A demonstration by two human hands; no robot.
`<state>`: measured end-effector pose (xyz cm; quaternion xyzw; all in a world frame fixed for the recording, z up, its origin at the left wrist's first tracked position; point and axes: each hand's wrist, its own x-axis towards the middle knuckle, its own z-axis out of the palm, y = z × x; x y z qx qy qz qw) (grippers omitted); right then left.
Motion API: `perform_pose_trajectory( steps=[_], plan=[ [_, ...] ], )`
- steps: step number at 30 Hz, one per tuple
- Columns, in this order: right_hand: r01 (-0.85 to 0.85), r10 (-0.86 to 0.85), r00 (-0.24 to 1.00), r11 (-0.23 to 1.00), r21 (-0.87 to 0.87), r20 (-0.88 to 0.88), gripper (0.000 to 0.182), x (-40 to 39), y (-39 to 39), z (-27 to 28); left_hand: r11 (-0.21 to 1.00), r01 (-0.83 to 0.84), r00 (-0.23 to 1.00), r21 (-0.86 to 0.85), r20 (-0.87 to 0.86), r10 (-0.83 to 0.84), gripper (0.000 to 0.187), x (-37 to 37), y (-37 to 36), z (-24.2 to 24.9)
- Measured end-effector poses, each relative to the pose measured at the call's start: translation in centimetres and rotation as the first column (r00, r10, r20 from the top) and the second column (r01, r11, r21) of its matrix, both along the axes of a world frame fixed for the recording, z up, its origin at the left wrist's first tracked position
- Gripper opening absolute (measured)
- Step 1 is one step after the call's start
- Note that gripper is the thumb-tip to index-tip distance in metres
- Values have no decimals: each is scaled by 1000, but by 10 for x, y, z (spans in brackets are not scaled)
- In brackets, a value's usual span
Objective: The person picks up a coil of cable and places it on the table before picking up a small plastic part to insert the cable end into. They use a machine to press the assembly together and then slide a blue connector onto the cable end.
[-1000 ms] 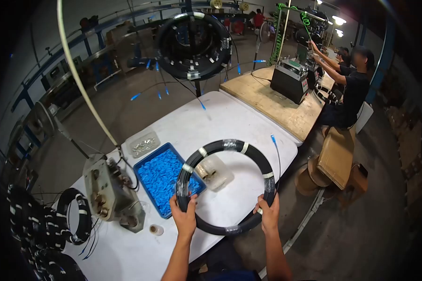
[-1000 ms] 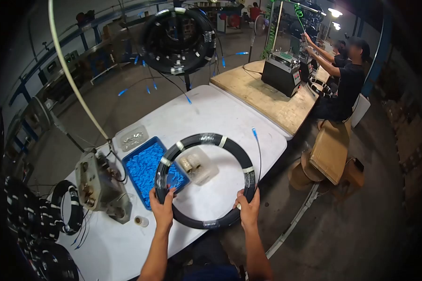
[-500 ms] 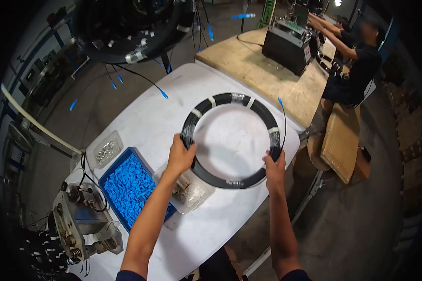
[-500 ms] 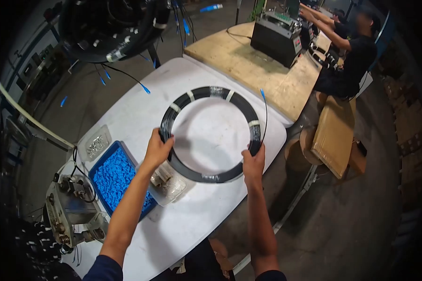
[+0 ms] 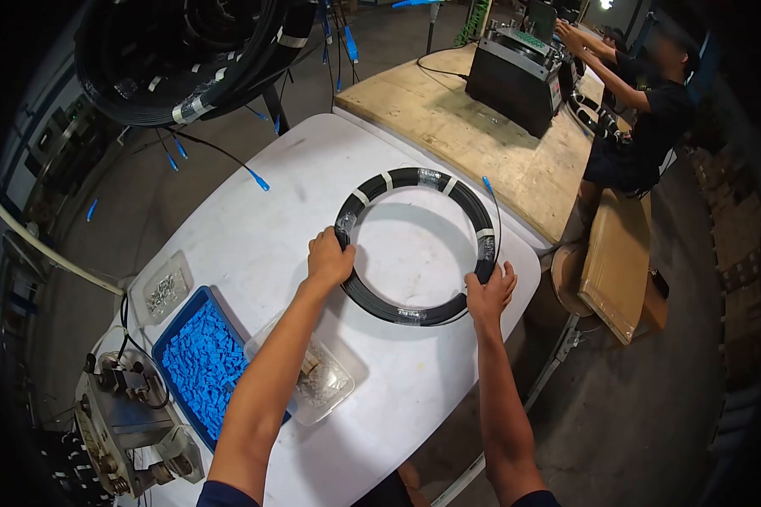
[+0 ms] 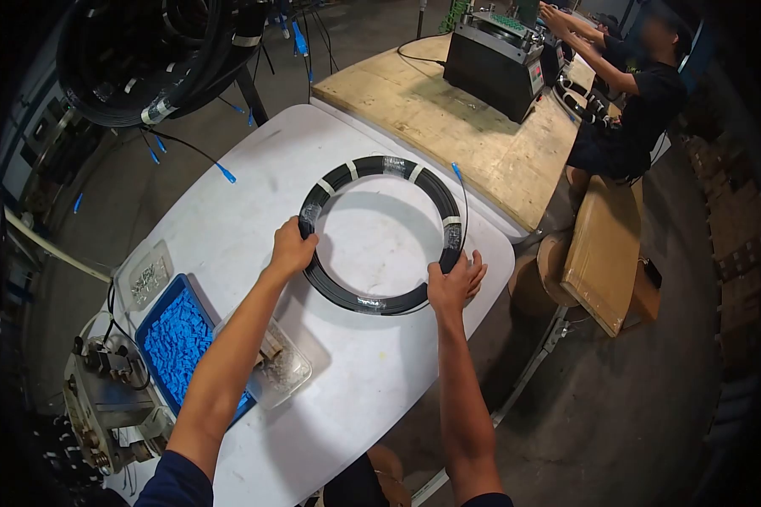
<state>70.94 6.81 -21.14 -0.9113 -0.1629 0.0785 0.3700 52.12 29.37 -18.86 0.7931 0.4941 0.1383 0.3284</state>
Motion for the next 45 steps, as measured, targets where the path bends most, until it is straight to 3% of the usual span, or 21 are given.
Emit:
perform_pose_trajectory(
  steps=[2, 4, 6, 8, 11, 13, 15, 17, 20, 23, 25, 27, 28, 31, 32, 34, 36, 38, 41, 43, 45],
  plan=[
    [2, -1, 1000, 998, -60, 12, 72, 2, 2, -7, 993, 15, 987, 116, -160, 4, 46, 5, -3, -9],
    [5, -2, 1000, 992, -124, 25, 72, 4, 2, -8, 997, 13, 983, 80, -182, 2, 48, 7, -6, -8],
    [2, 1, 1000, 994, -112, 24, 77, 2, 1, -6, 999, 6, 978, 49, -207, 4, 50, 2, -5, -1],
    [-6, 9, 998, 998, -63, 58, 80, 5, -2, -20, 994, 99, 962, -38, -251, -106, 55, -6, -2, 14],
    [-49, 47, 996, 999, 20, 79, 89, 1, -14, -18, 980, 200, 961, -2, -195, -197, 56, -25, -10, 28],
    [2, -8, 1000, 947, 321, 19, 90, -11, -22, -17, 965, 253, 963, 72, 81, -258, 52, -48, -25, 38],
    [7, -16, 1000, 952, 305, 27, 87, -27, -33, -14, 962, 271, 882, 29, 392, -260, 43, -75, -55, 60],
    [-65, 48, 997, 959, 276, 68, 77, -51, -48, -2, 976, 215, 832, 36, 517, -202, 36, -112, -97, 94],
    [-183, 194, 981, 878, 443, 21, 57, -118, -65, 29, 979, 159, 754, -127, 656, -38, 27, -186, -158, 123],
    [-271, 317, 947, 878, 394, -55, 46, -218, -82, 71, 977, 17, 730, -214, 671, 134, 24, -269, -219, 107],
    [-416, 466, 885, 809, 415, -23, 45, -274, -92, 57, 980, -110, 721, -165, 665, 193, 21, -324, -260, 88],
    [-589, 628, 775, 678, 439, 70, 41, -327, -108, 48, 920, -243, 665, -308, 638, 389, 17, -372, -298, 70],
    [-672, 701, 704, 603, 430, 118, 40, -355, -116, 48, 886, -297, 574, -356, 675, 464, 14, -392, -316, 55],
    [-835, 904, 424, 368, 408, 52, 35, -425, -122, 57, 736, -484, 319, -474, 687, 653, 10, -440, -357, 25],
    [-860, 946, 323, 280, 426, 29, 34, -444, -122, 57, 724, -495, 301, -481, 686, 662, 10, -455, -366, 15],
    [-881, 974, 221, 223, 417, -55, 39, -477, -117, 55, 635, -587, 255, -501, 630, 733, 13, -477, -378, 3],
    [-896, 978, 184, 206, 394, -93, 43, -505, -111, 57, 628, -633, 305, -452, 600, 739, 17, -481, -379, -3],
    [-917, 978, 204, 174, 360, 47, 51, -525, -103, 43, 662, -690, 435, -293, 562, 703, 28, -482, -376, -9],
    [-941, 972, 207, 166, 296, 112, 61, -538, -91, 30, 680, -700, 492, -216, 545, 679, 29, -477, -372, -17],
    [-953, 982, 186, 172, 251, 34, 62, -536, -89, 27, 689, -685, 495, -237, 543, 679, 31, -477, -371, -18],
    [-912, 971, 175, 222, 345, -161, 58, -533, -89, 26, 654, -662, 427, -366, 532, 731, 31, -477, -371, -15]
  ],
)
